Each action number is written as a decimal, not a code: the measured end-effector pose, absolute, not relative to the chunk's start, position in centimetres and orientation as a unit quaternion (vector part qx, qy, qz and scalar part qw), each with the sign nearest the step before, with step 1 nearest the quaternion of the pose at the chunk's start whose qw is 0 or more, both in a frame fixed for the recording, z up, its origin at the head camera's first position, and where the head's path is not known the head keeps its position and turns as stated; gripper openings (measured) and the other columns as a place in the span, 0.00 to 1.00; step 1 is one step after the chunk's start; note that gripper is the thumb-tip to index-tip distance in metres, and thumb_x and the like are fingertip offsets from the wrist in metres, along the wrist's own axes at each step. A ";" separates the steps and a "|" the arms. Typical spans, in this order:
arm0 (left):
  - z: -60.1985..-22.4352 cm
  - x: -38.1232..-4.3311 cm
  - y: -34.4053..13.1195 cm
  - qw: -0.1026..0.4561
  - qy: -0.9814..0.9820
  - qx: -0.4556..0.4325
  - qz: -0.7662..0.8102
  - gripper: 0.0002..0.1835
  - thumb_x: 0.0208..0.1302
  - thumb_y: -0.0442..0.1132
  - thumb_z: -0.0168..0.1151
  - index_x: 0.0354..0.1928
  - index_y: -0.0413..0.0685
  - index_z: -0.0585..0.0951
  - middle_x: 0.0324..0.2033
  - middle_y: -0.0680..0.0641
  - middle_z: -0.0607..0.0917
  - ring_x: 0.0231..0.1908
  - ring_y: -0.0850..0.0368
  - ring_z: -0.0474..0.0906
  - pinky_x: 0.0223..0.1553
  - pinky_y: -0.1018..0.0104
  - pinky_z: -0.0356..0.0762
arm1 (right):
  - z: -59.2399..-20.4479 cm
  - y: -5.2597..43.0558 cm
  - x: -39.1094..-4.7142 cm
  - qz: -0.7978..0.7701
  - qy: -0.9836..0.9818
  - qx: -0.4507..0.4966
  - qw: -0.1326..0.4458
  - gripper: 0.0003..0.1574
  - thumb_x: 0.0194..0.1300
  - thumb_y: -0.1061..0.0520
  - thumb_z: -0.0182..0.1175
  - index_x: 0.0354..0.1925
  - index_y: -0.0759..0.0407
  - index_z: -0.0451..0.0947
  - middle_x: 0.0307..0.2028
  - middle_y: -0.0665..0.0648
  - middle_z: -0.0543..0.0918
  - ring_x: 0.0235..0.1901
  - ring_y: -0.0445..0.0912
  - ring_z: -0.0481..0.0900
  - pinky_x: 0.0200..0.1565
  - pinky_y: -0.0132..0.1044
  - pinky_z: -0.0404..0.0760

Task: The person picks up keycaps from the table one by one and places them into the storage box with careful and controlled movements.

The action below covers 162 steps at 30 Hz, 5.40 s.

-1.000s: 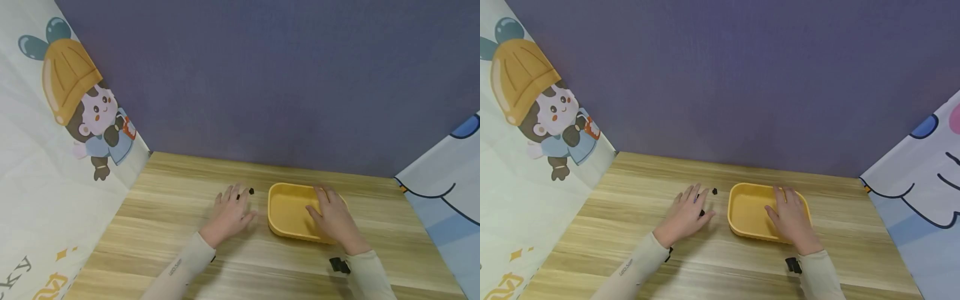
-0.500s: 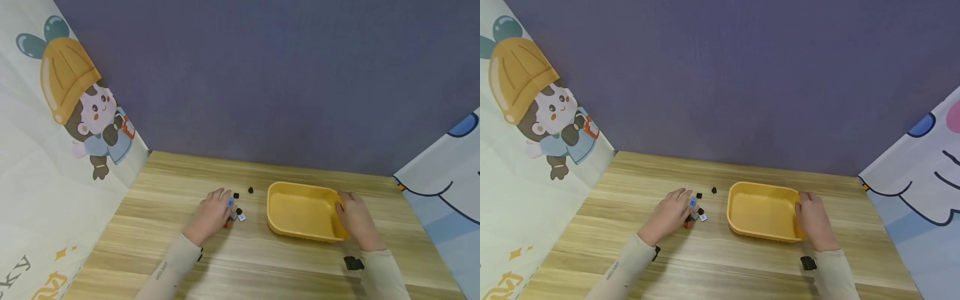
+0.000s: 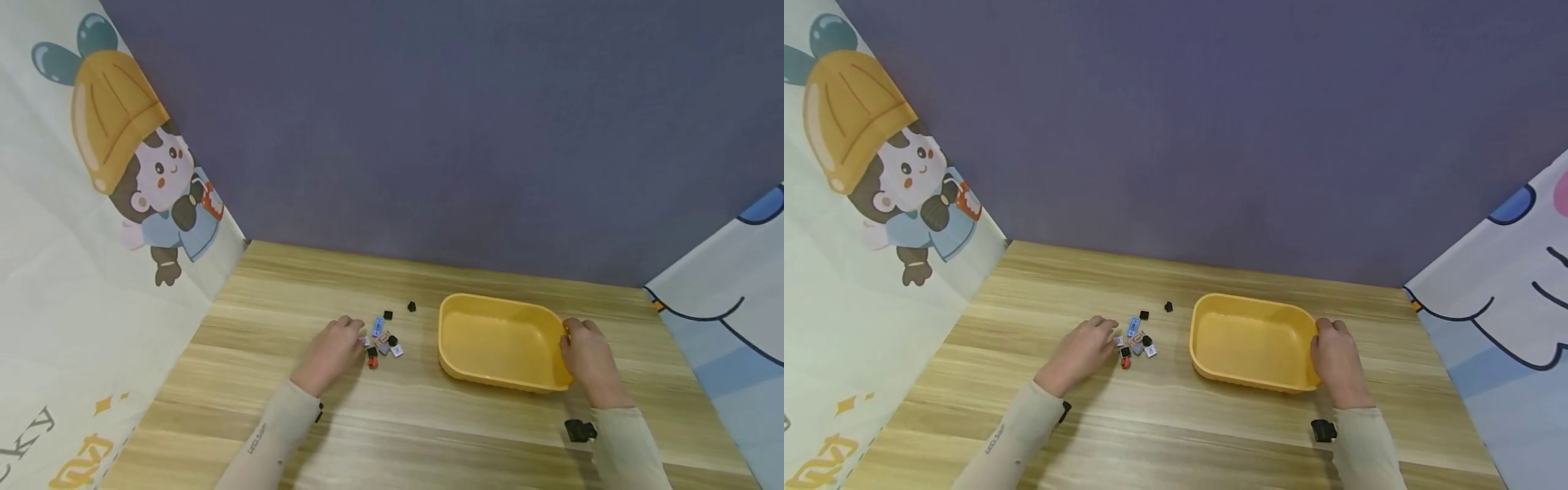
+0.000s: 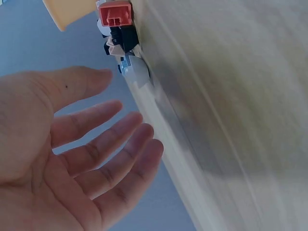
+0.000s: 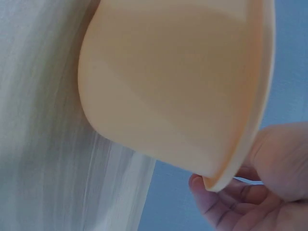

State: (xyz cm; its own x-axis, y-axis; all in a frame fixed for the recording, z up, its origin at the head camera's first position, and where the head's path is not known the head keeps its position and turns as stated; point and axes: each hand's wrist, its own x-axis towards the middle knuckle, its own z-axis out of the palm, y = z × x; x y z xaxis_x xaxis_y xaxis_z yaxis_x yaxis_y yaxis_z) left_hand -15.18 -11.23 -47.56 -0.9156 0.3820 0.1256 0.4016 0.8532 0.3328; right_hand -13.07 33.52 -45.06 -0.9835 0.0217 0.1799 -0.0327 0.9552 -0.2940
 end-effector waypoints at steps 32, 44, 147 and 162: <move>-48.4 -15.9 -11.4 0.016 -0.965 -0.173 -0.196 0.06 0.62 0.36 0.70 0.38 0.41 0.86 0.32 0.46 0.84 0.30 0.55 0.81 0.34 0.63 0.82 | -45.2 33.6 -13.1 0.159 -0.984 -0.022 0.075 0.17 0.65 0.71 0.58 0.51 0.82 0.71 0.39 0.76 0.74 0.37 0.66 0.76 0.40 0.61 0.79; -44.1 -16.9 -6.9 0.036 -0.950 -0.241 -0.197 0.10 0.64 0.38 0.70 0.45 0.42 0.85 0.35 0.48 0.83 0.34 0.55 0.80 0.35 0.61 0.83 | -45.1 33.4 -13.0 0.157 -0.984 -0.015 0.086 0.17 0.65 0.71 0.57 0.50 0.82 0.72 0.39 0.76 0.74 0.37 0.66 0.76 0.40 0.61 0.79; -48.5 -13.5 -10.0 -0.036 -0.945 -0.252 -0.206 0.07 0.57 0.37 0.74 0.37 0.51 0.87 0.32 0.54 0.83 0.31 0.60 0.77 0.33 0.66 0.79 | -45.1 33.1 -13.1 0.156 -0.983 -0.015 0.097 0.17 0.66 0.71 0.58 0.50 0.82 0.73 0.39 0.77 0.75 0.37 0.66 0.75 0.40 0.61 0.79; -46.5 -14.3 -8.6 -0.010 -0.936 -0.268 -0.229 0.08 0.60 0.43 0.74 0.36 0.50 0.85 0.33 0.54 0.84 0.33 0.60 0.80 0.36 0.65 0.80 | -45.3 33.4 -13.0 0.161 -0.983 -0.028 0.078 0.18 0.68 0.70 0.57 0.52 0.81 0.72 0.41 0.77 0.74 0.39 0.66 0.75 0.41 0.61 0.79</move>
State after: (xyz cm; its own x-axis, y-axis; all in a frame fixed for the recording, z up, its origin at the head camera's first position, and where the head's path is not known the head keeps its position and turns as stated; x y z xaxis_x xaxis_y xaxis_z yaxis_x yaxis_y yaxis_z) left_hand -14.32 -8.64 -46.48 -0.8560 0.5063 0.1048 0.4974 0.7513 0.4338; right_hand -12.99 33.38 -45.26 -0.9862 0.0808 0.1445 0.0305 0.9467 -0.3208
